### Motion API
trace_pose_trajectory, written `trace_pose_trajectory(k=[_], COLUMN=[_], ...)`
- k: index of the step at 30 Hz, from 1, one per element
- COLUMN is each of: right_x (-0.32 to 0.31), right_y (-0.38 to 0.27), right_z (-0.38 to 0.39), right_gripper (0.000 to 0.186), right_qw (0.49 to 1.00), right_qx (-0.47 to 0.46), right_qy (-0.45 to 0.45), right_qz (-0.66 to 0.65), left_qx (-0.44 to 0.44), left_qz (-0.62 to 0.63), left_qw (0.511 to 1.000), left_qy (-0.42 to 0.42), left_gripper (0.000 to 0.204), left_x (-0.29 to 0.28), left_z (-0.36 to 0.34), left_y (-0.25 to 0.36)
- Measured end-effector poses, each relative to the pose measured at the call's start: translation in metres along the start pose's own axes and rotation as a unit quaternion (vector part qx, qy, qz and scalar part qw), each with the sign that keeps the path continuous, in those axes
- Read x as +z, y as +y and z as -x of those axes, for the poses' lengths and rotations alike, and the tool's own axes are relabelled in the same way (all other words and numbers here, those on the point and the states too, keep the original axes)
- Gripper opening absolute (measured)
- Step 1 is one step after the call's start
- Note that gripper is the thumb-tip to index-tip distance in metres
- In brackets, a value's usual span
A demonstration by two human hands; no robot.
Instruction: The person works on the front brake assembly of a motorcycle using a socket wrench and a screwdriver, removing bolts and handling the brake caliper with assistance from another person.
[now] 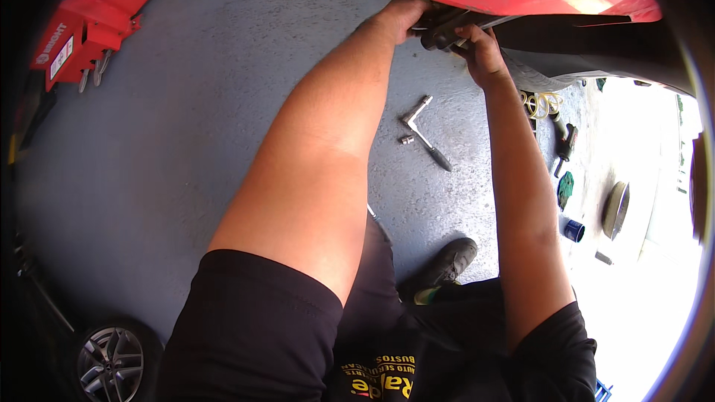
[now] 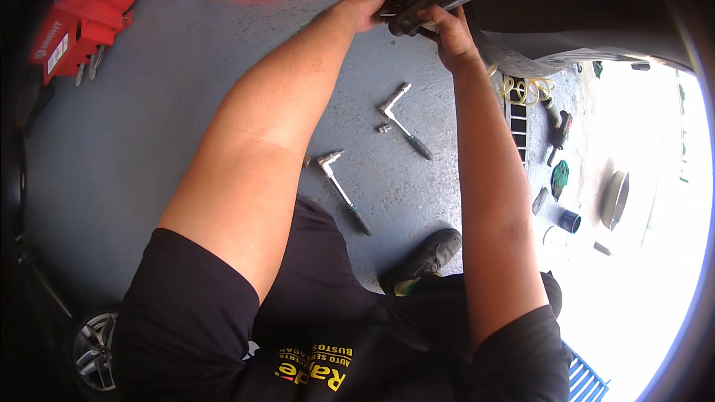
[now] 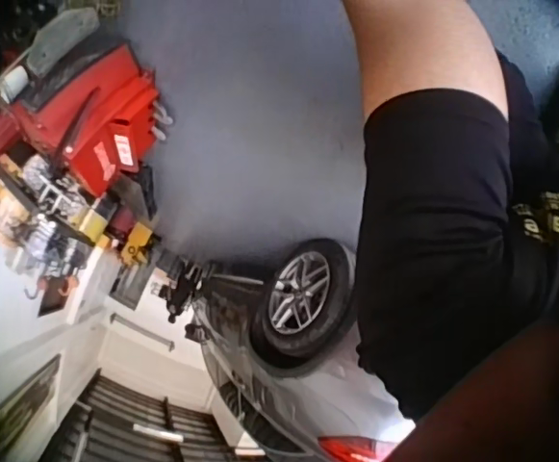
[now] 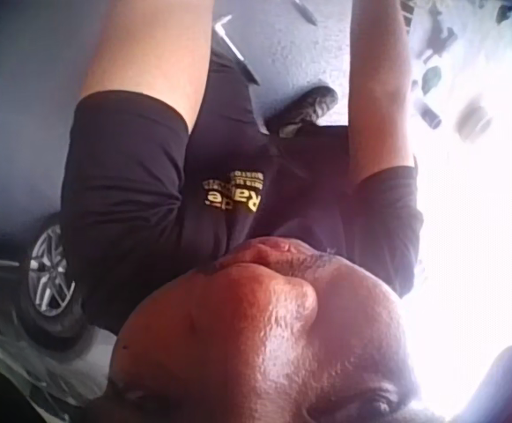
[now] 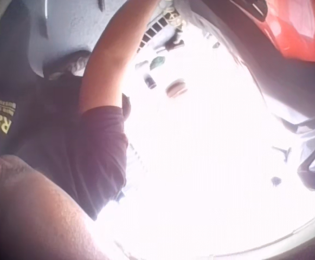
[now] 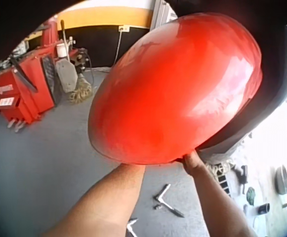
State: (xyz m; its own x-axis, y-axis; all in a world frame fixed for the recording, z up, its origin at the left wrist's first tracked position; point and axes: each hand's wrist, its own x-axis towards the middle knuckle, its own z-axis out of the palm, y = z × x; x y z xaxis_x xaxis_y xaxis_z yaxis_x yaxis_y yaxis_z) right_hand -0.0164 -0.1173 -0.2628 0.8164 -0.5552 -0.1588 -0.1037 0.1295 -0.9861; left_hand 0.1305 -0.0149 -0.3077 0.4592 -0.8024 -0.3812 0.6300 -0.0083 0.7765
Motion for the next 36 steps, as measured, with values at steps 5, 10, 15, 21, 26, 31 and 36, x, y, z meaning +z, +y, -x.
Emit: trace_pose_trajectory(k=[5, 10, 15, 21, 26, 31, 36], right_x=[-0.005, -0.001, -0.006, 0.001, -0.001, 0.002, -0.002], right_y=[-0.007, -0.005, -0.002, 0.002, 0.005, -0.002, 0.037], right_z=[0.006, 0.004, -0.001, -0.002, 0.016, 0.061, 0.1], right_gripper=[0.037, 0.032, 0.026, 0.023, 0.052, 0.07, 0.067], right_qw=[1.0, 0.999, 0.999, 0.998, 0.999, 0.998, 0.981], right_qx=[0.025, 0.024, 0.031, 0.032, 0.011, -0.021, -0.059], right_qy=[-0.008, -0.013, -0.021, -0.023, 0.045, 0.029, 0.082], right_qz=[-0.003, -0.026, -0.026, -0.048, -0.024, -0.057, -0.166], left_qx=[-0.04, 0.004, -0.004, 0.13, 0.099, 0.068, -0.03], left_qz=[0.007, 0.002, 0.043, 0.02, -0.138, -0.212, -0.204], left_qw=[0.999, 1.0, 0.999, 0.981, 0.985, 0.975, 0.974], left_qy=[0.008, 0.027, 0.014, 0.139, 0.043, -0.012, -0.092], left_gripper=[0.026, 0.019, 0.022, 0.032, 0.032, 0.047, 0.035], left_x=[0.009, 0.005, -0.008, -0.006, 0.007, 0.028, 0.002], left_z=[0.004, -0.001, -0.013, -0.03, -0.012, 0.022, 0.024], left_y=[-0.004, -0.008, -0.017, -0.013, 0.002, 0.027, 0.042])
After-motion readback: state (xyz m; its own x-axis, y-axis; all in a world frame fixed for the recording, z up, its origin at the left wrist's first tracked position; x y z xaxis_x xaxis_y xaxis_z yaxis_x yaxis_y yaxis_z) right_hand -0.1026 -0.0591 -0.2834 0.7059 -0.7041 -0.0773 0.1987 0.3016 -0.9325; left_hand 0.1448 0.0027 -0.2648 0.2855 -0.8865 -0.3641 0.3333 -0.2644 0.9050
